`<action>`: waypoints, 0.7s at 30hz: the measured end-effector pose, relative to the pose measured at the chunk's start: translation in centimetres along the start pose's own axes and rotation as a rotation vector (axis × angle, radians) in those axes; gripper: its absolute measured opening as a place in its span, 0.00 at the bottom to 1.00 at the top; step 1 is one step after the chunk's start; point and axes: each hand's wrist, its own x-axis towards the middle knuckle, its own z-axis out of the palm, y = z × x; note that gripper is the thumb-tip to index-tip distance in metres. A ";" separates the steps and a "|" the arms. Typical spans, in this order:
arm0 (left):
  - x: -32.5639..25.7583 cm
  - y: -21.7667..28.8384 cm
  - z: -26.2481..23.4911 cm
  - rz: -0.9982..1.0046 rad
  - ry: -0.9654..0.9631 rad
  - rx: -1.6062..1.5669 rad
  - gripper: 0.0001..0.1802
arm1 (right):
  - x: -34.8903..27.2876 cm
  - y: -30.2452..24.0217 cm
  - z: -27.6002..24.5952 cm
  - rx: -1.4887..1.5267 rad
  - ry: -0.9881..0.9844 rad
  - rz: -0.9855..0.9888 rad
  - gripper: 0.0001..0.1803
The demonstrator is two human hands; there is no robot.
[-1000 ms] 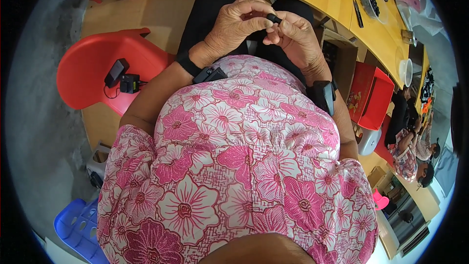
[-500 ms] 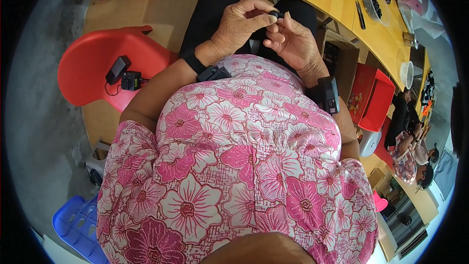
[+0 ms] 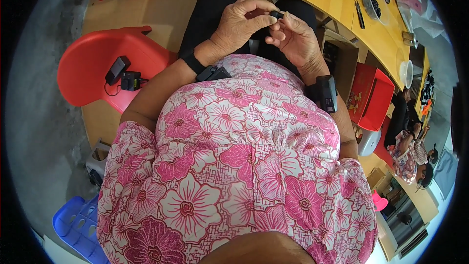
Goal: The person sorts and inspects small black plastic rings by hand at a manufacturing workbench.
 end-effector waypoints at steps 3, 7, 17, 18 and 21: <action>0.1 1.0 -0.3 0.094 -0.009 0.133 0.10 | -0.2 -0.4 0.8 -0.193 0.045 -0.091 0.13; 0.4 1.9 -0.6 0.190 -0.019 0.287 0.11 | -0.3 -0.7 2.0 -0.499 0.095 -0.242 0.12; 0.7 2.0 -0.6 0.286 -0.014 0.277 0.10 | -1.0 -1.2 3.5 -0.892 0.110 -0.429 0.10; 0.6 2.1 -0.6 0.275 -0.014 0.261 0.10 | -1.1 -1.1 3.7 -0.931 0.119 -0.456 0.10; 0.7 2.2 -0.5 0.279 -0.012 0.241 0.10 | -1.0 -1.0 3.7 -0.980 0.118 -0.513 0.09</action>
